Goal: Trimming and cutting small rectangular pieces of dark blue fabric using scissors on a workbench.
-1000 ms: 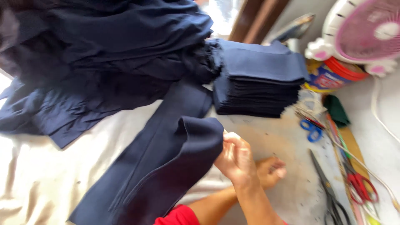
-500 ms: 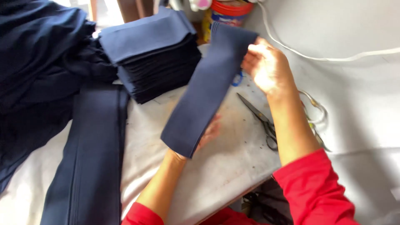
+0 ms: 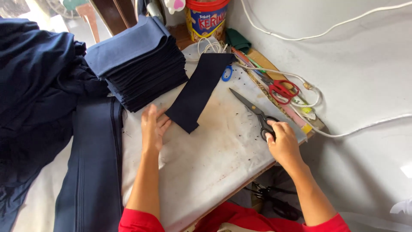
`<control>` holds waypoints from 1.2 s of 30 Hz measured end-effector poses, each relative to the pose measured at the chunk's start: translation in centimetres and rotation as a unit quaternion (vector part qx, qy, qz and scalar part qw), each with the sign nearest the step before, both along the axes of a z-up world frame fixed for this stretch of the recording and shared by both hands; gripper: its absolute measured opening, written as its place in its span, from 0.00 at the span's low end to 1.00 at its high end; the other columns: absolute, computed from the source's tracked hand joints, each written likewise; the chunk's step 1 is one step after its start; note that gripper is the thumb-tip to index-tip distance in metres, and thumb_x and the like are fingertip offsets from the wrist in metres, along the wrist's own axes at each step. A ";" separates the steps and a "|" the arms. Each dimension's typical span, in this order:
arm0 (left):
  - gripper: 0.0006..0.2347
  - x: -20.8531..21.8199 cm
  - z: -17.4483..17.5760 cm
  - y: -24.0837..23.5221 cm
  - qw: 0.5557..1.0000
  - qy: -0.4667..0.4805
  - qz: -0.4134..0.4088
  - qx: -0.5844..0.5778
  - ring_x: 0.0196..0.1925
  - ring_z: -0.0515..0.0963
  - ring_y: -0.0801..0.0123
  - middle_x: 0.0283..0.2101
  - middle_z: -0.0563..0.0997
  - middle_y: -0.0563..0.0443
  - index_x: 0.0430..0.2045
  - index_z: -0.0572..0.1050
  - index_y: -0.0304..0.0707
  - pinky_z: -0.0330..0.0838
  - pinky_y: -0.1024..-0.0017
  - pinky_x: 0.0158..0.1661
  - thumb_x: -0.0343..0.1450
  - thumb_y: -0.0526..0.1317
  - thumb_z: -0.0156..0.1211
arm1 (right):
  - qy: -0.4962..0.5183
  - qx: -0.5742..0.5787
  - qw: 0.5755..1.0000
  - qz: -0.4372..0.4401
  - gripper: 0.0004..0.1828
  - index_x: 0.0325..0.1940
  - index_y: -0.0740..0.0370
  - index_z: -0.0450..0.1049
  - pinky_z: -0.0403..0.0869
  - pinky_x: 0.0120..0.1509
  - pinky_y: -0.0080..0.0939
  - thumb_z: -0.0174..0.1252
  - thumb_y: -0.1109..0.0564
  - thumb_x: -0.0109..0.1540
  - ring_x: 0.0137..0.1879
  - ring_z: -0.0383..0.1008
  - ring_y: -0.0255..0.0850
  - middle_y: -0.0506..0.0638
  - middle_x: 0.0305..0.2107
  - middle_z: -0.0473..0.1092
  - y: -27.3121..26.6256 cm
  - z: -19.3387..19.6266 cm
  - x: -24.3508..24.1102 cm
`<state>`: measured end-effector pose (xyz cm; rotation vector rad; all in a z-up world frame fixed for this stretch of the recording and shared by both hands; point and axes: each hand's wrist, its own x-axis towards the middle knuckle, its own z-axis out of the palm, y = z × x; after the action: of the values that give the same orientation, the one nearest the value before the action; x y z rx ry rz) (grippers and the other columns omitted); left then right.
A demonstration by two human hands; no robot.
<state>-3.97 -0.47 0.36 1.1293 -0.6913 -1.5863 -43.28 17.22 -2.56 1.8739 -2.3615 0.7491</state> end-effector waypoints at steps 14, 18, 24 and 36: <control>0.21 -4.8 1.3 -2.7 0.955 -0.269 -0.121 -0.042 0.42 0.84 0.41 0.59 0.69 0.16 0.58 0.74 0.28 0.84 0.53 0.41 0.70 0.34 0.66 | -0.683 0.165 0.711 -0.008 0.13 0.44 0.72 0.76 0.82 0.40 0.47 0.60 0.60 0.59 0.33 0.82 0.49 0.66 0.31 0.79 6.8 4.8 -0.3; 0.08 -8.8 2.2 0.0 0.981 0.000 -0.142 -0.135 0.35 0.83 0.65 0.36 0.75 0.46 0.42 0.75 0.31 0.85 0.60 0.42 0.70 0.31 0.61 | -0.791 0.094 0.604 0.024 0.15 0.41 0.73 0.75 0.79 0.27 0.45 0.61 0.58 0.57 0.25 0.77 0.48 0.67 0.28 0.73 10.0 0.7 0.8; 0.13 -7.1 4.9 8.8 0.880 -0.172 -0.419 -0.140 0.47 0.79 0.68 0.42 0.80 0.53 0.33 0.80 0.40 0.73 0.66 0.52 0.68 0.44 0.47 | -0.755 0.180 0.630 0.016 0.11 0.24 0.68 0.69 0.60 0.26 0.37 0.57 0.61 0.59 0.17 0.59 0.40 0.54 0.09 0.60 14.7 4.4 4.4; 0.15 -11.9 4.1 11.2 0.887 -0.241 -0.364 -0.149 0.66 0.73 0.72 0.59 0.79 0.54 0.53 0.78 0.43 0.63 0.69 0.65 0.71 0.41 0.59 | -0.697 0.189 0.691 0.019 0.13 0.34 0.62 0.67 0.67 0.35 0.41 0.55 0.49 0.62 0.25 0.61 0.38 0.49 0.18 0.61 18.6 3.5 6.9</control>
<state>-15.90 10.77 4.51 1.0957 -1.7947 -1.7063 -36.41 35.83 0.92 1.5644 -3.3524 2.6002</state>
